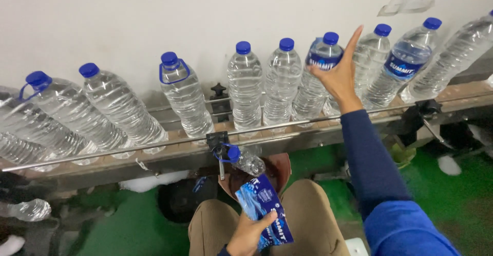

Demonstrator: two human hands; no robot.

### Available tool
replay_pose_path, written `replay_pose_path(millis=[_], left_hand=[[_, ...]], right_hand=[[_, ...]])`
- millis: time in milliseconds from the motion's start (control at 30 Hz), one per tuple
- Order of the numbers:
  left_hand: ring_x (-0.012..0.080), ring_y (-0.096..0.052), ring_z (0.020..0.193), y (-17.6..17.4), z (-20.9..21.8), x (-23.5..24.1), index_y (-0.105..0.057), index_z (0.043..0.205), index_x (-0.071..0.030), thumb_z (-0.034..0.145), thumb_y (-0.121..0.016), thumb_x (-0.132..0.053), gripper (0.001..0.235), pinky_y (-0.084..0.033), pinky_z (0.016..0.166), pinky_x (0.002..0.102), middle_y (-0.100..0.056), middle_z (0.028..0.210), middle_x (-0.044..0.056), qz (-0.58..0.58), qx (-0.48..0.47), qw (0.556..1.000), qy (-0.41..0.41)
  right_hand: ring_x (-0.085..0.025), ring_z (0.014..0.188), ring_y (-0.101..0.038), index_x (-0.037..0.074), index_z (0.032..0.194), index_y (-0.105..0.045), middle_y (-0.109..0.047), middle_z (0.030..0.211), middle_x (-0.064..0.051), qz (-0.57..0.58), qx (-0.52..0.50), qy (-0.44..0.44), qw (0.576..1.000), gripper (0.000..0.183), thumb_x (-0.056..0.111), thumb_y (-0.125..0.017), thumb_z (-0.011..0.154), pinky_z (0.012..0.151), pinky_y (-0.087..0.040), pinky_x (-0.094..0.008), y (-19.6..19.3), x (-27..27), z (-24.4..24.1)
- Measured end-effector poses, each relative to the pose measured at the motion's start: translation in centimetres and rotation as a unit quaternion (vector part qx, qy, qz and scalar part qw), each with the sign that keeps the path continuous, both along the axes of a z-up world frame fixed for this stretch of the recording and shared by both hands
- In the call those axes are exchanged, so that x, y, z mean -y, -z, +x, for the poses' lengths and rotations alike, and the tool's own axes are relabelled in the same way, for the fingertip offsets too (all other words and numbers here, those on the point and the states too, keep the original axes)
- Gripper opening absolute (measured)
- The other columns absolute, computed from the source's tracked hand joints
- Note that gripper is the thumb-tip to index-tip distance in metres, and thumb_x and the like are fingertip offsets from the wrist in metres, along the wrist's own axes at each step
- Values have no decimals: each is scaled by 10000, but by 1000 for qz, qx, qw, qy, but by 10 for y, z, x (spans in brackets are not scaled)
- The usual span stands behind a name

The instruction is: The person applies blue labels to clear plastic water bottles moving on a conveyor belt. They pick up labels from a stack in their left hand and affix them to the bottles with their right hand as the bottles pass by.

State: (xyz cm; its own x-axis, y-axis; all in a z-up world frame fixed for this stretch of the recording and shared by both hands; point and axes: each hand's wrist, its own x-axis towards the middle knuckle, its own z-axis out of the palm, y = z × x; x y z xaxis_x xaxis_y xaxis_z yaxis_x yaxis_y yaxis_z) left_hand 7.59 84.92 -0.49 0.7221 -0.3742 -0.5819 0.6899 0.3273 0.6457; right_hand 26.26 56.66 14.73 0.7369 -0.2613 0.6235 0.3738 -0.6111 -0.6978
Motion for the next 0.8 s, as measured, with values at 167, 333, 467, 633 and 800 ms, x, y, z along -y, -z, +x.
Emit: replay_pose_path(millis=[167, 333, 467, 633, 800], left_hand=[[256, -571, 1112, 3, 4, -27, -415, 1329, -155, 620, -769, -122, 793, -438, 987, 411, -599, 1219, 75, 58, 13, 998, -37], [231, -586, 1119, -4, 12, -47, -508, 1256, -117, 620, -772, -151, 690, -434, 997, 370, -628, 1208, 61, 118, 84, 985, -90], [312, -679, 927, -24, 26, -67, -606, 1115, -29, 563, -775, -61, 578, -524, 879, 432, -706, 1022, 154, 12, 167, 969, -184], [246, -605, 693, -17, 28, -93, -585, 1039, 22, 759, -617, -49, 290, -517, 660, 358, -653, 922, 170, -103, 178, 967, -154], [253, -552, 606, -10, 23, -122, -482, 1169, 69, 852, -483, -315, 498, -529, 626, 409, -539, 754, 157, -191, 59, 979, -24]], right_hand=[[-353, 1446, -109, 246, 1347, 275, 136, 1520, -211, 39, -67, 13, 997, 1287, 187, -864, 750, 1136, -184, -492, 40, -3, -17], [-350, 1390, -100, 107, 1388, 90, -32, 1491, -225, 21, -54, 9, 998, 1160, 304, -809, 682, 1125, -117, -502, 52, -107, -86], [-71, 638, -548, 106, 1139, -624, -557, 1145, -59, 77, -244, -315, 914, 644, 284, -853, 564, 648, -515, -235, 85, -205, -158], [-287, 761, -617, 6, 661, -647, -651, 885, -190, 358, -173, -484, 780, 93, 15, -735, 688, 659, -515, -412, 87, -222, -149], [-130, 635, -619, 74, 789, -650, -668, 746, -40, 461, -185, -298, 815, 100, 164, -691, 770, 622, -513, -253, 27, -198, -75]])
